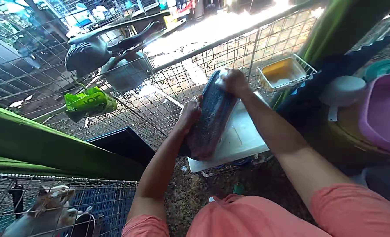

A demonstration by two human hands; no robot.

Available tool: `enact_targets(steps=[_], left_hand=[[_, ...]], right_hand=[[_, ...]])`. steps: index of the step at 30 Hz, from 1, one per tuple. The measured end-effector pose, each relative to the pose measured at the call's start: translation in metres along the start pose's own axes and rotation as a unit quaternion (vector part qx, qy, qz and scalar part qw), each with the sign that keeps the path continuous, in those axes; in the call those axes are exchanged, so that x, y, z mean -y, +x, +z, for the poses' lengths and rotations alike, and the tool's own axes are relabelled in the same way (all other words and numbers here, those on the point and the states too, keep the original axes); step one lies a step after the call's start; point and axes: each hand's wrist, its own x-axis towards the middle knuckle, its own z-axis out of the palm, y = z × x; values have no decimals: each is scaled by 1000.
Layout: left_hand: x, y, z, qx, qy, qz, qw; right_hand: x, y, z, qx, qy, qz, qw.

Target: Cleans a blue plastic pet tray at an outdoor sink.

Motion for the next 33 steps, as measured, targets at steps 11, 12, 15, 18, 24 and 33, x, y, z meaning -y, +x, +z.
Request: enact_targets(steps=[11, 12, 15, 18, 24, 33], left_hand=[[13, -49, -6, 47, 58, 66, 995], [13, -57, -10, 47, 51, 84, 994], [20, -65, -18, 28, 29, 154, 987], [45, -48, -10, -17, 21, 166, 986], [40, -9, 41, -140, -122, 127, 974], [141, 19, 83, -93, -178, 40, 979]], right_hand=[[-47, -51, -33, -13, 210, -222, 952], [-63, -46, -40, 20, 291, -232, 928], [-73, -58, -48, -12, 423, -179, 888], [-52, -64, -55, -91, 358, -210, 905], [32, -76, 2, 80, 113, -203, 969], [-208, -9, 36, -52, 7, -64, 997]])
